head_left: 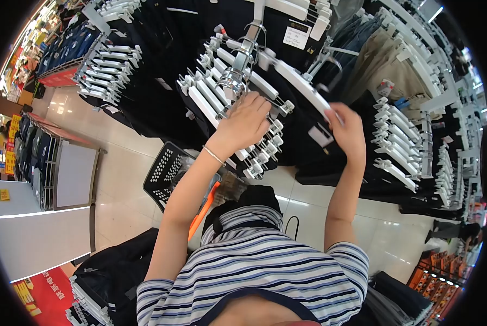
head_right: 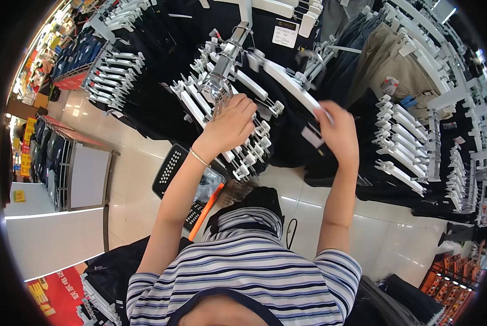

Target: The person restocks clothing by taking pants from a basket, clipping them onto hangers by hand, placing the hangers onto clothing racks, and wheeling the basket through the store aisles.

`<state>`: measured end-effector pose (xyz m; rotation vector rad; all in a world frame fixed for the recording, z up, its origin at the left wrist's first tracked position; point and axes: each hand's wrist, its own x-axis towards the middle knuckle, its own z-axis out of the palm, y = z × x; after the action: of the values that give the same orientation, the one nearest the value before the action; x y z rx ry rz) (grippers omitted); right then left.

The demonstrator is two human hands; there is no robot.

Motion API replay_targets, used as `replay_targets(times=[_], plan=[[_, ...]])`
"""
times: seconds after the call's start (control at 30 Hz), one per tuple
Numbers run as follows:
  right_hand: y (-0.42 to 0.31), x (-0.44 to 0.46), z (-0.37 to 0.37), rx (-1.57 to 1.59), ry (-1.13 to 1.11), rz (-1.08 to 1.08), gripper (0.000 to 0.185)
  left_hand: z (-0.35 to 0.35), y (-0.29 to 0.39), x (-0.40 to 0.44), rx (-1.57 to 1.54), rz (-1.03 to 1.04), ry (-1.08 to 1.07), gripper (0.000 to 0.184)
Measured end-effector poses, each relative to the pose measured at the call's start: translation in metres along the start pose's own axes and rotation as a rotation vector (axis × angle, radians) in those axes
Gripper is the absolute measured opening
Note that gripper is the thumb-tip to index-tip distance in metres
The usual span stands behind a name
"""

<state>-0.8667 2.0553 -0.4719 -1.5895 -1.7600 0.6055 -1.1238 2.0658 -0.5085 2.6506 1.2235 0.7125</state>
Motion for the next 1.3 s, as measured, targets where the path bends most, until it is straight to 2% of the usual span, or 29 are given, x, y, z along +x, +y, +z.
replay_targets(times=[0.23, 0.3, 0.37, 0.57, 0.63, 0.73, 0.8, 0.93, 1.07, 1.23, 1.3], plan=[[0.044, -0.135, -0.036, 0.059, 0.064, 0.415, 0.017, -0.001, 0.001, 0.001, -0.015, -0.01, -0.012, 0.023], [0.034, -0.17, -0.051, 0.148, 0.117, 0.57, 0.02, -0.001, 0.001, 0.001, -0.045, -0.03, -0.046, 0.023], [0.028, -0.197, -0.067, 0.095, 0.122, 0.578, 0.019, -0.002, 0.002, 0.002, -0.007, -0.007, -0.024, 0.022], [-0.009, -0.206, -0.096, -0.114, -0.054, 0.451, 0.017, -0.002, 0.002, 0.003, -0.025, -0.009, -0.039, 0.019], [-0.018, -0.191, -0.09, -0.181, -0.118, 0.432, 0.017, -0.003, 0.004, 0.004, -0.035, -0.033, -0.071, 0.018], [-0.013, -0.167, -0.071, -0.178, -0.163, 0.349, 0.016, 0.002, 0.001, 0.002, -0.048, -0.001, -0.004, 0.017], [-0.014, -0.147, -0.055, -0.263, -0.114, 0.254, 0.017, -0.001, 0.004, 0.001, -0.011, -0.001, 0.0, 0.018], [-0.003, -0.118, -0.04, -0.232, -0.085, 0.26, 0.016, -0.001, 0.002, -0.001, -0.028, -0.015, -0.031, 0.019], [-0.002, -0.089, -0.025, -0.258, -0.067, 0.216, 0.016, -0.001, 0.001, -0.004, 0.007, 0.026, 0.029, 0.02], [-0.001, -0.048, 0.007, -0.13, -0.054, -0.011, 0.016, 0.001, 0.0, -0.003, -0.006, 0.046, 0.047, 0.018], [-0.011, -0.029, 0.017, -0.082, -0.066, 0.0, 0.018, 0.004, -0.002, -0.003, -0.017, 0.06, 0.08, 0.018]])
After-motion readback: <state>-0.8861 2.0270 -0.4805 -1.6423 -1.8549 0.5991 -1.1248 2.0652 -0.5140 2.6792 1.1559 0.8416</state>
